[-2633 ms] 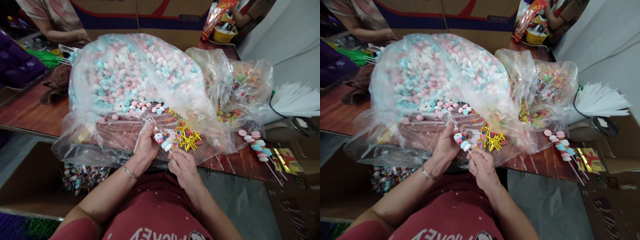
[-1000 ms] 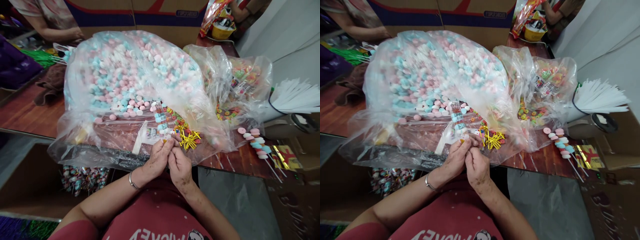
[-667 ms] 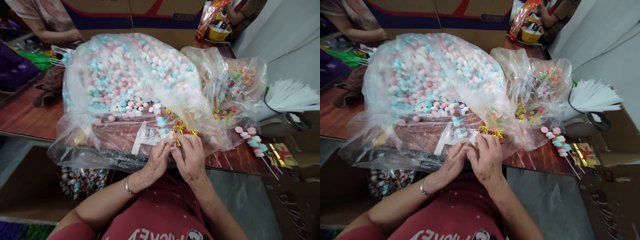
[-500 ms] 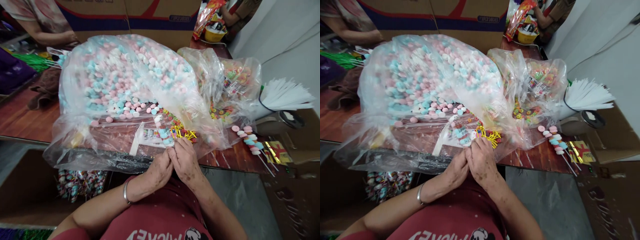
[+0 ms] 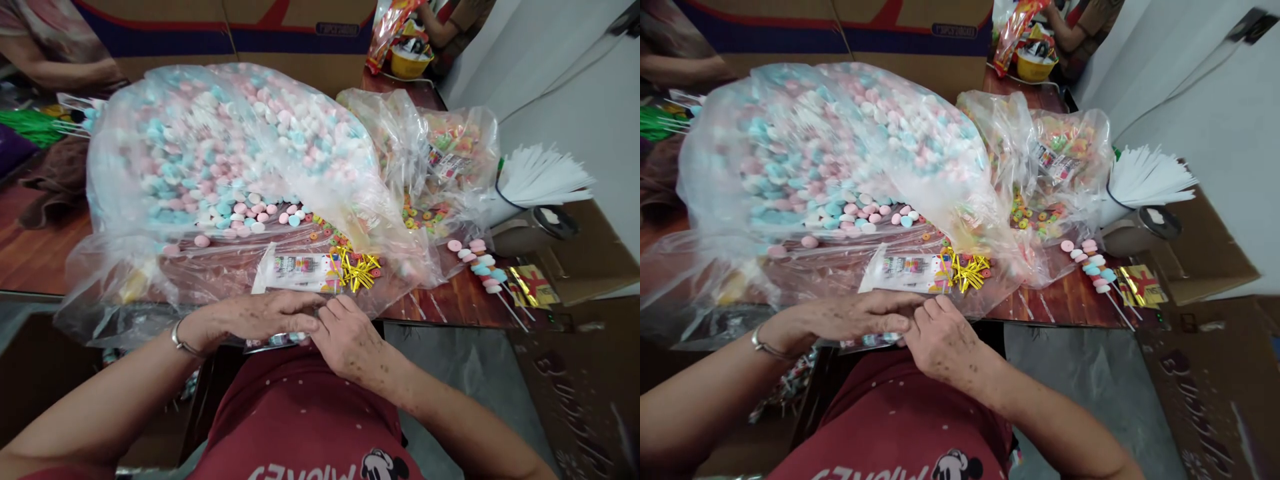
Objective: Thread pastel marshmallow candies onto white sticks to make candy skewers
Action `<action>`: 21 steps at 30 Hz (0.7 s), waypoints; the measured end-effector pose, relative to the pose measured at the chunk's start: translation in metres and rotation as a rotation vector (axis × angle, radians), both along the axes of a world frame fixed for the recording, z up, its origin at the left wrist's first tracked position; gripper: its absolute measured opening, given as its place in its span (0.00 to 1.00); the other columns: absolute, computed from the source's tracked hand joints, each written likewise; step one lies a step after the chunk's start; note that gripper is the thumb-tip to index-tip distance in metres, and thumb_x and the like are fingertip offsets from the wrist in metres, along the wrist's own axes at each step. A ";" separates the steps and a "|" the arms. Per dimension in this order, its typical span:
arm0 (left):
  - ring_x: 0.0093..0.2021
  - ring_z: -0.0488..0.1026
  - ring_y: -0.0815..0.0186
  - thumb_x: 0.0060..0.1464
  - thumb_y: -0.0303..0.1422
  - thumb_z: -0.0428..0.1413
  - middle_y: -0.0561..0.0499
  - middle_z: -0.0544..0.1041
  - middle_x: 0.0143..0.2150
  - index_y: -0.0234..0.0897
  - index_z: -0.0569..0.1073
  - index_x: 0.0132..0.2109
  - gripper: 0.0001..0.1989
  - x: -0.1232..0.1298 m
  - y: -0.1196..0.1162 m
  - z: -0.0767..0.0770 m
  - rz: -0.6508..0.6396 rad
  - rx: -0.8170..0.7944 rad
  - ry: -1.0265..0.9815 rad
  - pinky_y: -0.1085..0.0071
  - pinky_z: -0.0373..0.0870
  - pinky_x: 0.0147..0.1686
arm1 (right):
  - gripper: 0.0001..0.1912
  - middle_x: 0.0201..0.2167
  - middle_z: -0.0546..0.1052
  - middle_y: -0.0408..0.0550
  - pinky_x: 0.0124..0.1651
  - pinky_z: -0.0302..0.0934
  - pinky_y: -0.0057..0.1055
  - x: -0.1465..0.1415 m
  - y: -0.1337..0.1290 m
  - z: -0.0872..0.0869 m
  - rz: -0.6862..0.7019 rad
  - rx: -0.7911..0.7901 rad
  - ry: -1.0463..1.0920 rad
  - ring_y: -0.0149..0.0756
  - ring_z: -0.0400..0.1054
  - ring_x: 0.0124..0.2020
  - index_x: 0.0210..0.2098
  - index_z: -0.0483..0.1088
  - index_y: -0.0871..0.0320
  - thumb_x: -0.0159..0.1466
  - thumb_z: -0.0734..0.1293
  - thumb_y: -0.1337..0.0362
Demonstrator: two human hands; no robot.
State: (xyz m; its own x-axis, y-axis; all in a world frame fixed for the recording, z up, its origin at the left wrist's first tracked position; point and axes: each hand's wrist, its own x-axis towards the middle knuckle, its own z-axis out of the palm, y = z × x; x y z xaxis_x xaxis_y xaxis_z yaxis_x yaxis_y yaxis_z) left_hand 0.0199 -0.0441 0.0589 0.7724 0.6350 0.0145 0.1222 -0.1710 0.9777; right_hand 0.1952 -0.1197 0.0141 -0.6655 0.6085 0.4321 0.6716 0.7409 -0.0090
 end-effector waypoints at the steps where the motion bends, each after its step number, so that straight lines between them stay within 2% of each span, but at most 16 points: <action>1: 0.24 0.73 0.65 0.48 0.31 0.64 0.53 0.76 0.23 0.43 0.79 0.33 0.03 0.000 0.002 -0.004 -0.028 0.036 -0.011 0.75 0.69 0.24 | 0.15 0.25 0.69 0.48 0.37 0.54 0.37 0.002 -0.002 0.000 0.003 -0.040 -0.016 0.38 0.59 0.30 0.29 0.69 0.59 0.68 0.55 0.71; 3: 0.20 0.71 0.68 0.50 0.29 0.63 0.55 0.75 0.22 0.41 0.77 0.33 0.02 -0.001 -0.001 -0.011 -0.101 0.099 0.004 0.78 0.65 0.20 | 0.13 0.27 0.71 0.49 0.37 0.55 0.37 0.006 -0.005 -0.001 -0.005 -0.174 -0.059 0.38 0.61 0.30 0.29 0.68 0.59 0.66 0.56 0.73; 5: 0.22 0.72 0.69 0.54 0.28 0.60 0.53 0.77 0.25 0.39 0.76 0.36 0.02 -0.001 -0.010 -0.019 -0.163 0.199 0.073 0.78 0.65 0.21 | 0.11 0.29 0.73 0.51 0.38 0.57 0.37 0.013 -0.004 0.000 -0.033 -0.440 -0.088 0.39 0.63 0.31 0.31 0.69 0.61 0.65 0.57 0.74; 7: 0.26 0.73 0.67 0.59 0.26 0.55 0.50 0.77 0.30 0.36 0.72 0.39 0.02 0.000 -0.021 -0.023 -0.172 0.408 0.206 0.75 0.67 0.25 | 0.10 0.29 0.75 0.52 0.37 0.58 0.34 0.019 0.001 0.003 -0.036 -0.728 -0.080 0.37 0.65 0.30 0.32 0.70 0.61 0.64 0.58 0.72; 9: 0.29 0.72 0.64 0.62 0.24 0.50 0.48 0.75 0.32 0.34 0.69 0.38 0.05 0.002 -0.031 -0.024 -0.151 0.715 0.348 0.71 0.69 0.28 | 0.12 0.27 0.75 0.48 0.34 0.58 0.30 0.025 0.008 0.008 -0.019 -0.914 -0.048 0.32 0.65 0.28 0.31 0.70 0.61 0.67 0.57 0.70; 12: 0.31 0.70 0.62 0.63 0.23 0.46 0.45 0.74 0.34 0.32 0.69 0.39 0.07 0.003 -0.038 -0.025 -0.125 1.133 0.394 0.67 0.71 0.31 | 0.18 0.21 0.69 0.40 0.27 0.55 0.23 0.032 0.017 0.015 -0.025 -1.208 0.193 0.26 0.61 0.22 0.28 0.66 0.60 0.70 0.53 0.65; 14: 0.32 0.70 0.62 0.63 0.23 0.46 0.44 0.75 0.34 0.31 0.70 0.41 0.08 0.001 -0.036 -0.029 -0.094 1.254 0.326 0.66 0.71 0.32 | 0.19 0.18 0.64 0.38 0.25 0.54 0.23 0.035 0.020 0.017 -0.042 -1.413 0.426 0.25 0.58 0.21 0.25 0.64 0.59 0.70 0.54 0.60; 15: 0.32 0.70 0.63 0.63 0.22 0.46 0.44 0.75 0.34 0.31 0.70 0.41 0.09 -0.001 -0.034 -0.032 -0.058 1.255 0.290 0.67 0.71 0.33 | 0.20 0.18 0.64 0.38 0.25 0.53 0.24 0.037 0.022 0.017 -0.060 -1.447 0.535 0.25 0.57 0.20 0.24 0.64 0.59 0.69 0.55 0.56; 16: 0.32 0.70 0.64 0.62 0.22 0.46 0.45 0.75 0.33 0.32 0.71 0.40 0.09 -0.004 -0.031 -0.035 -0.003 1.216 0.253 0.68 0.71 0.32 | 0.22 0.18 0.64 0.38 0.25 0.54 0.24 0.038 0.024 0.016 -0.101 -1.411 0.624 0.25 0.57 0.21 0.25 0.64 0.59 0.69 0.55 0.53; 18: 0.29 0.70 0.68 0.62 0.23 0.48 0.48 0.75 0.30 0.34 0.72 0.36 0.10 -0.010 -0.025 -0.039 0.168 1.028 0.197 0.72 0.69 0.30 | 0.23 0.21 0.67 0.40 0.28 0.56 0.25 0.040 0.030 0.013 -0.270 -1.177 0.746 0.27 0.60 0.23 0.28 0.66 0.58 0.70 0.53 0.51; 19: 0.27 0.69 0.69 0.62 0.25 0.49 0.50 0.75 0.28 0.34 0.72 0.34 0.09 -0.012 -0.022 -0.039 0.279 0.880 0.176 0.74 0.68 0.28 | 0.22 0.23 0.69 0.42 0.30 0.58 0.26 0.039 0.034 0.011 -0.375 -1.002 0.751 0.29 0.62 0.25 0.30 0.67 0.58 0.70 0.52 0.52; 21: 0.23 0.68 0.72 0.59 0.29 0.53 0.52 0.73 0.24 0.35 0.73 0.31 0.08 -0.016 -0.019 -0.035 0.491 0.502 0.144 0.77 0.65 0.24 | 0.16 0.30 0.74 0.47 0.39 0.61 0.30 0.035 0.041 0.007 -0.534 -0.656 0.583 0.34 0.66 0.33 0.34 0.69 0.58 0.70 0.55 0.57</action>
State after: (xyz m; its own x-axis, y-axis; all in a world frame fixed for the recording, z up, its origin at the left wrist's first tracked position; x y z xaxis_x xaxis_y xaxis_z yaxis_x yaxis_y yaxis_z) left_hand 0.0037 -0.0631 0.0239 0.4151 0.8533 0.3154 0.4223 -0.4879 0.7639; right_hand 0.2302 -0.0787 0.0210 -0.0319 0.9965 0.0774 0.6739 0.0786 -0.7346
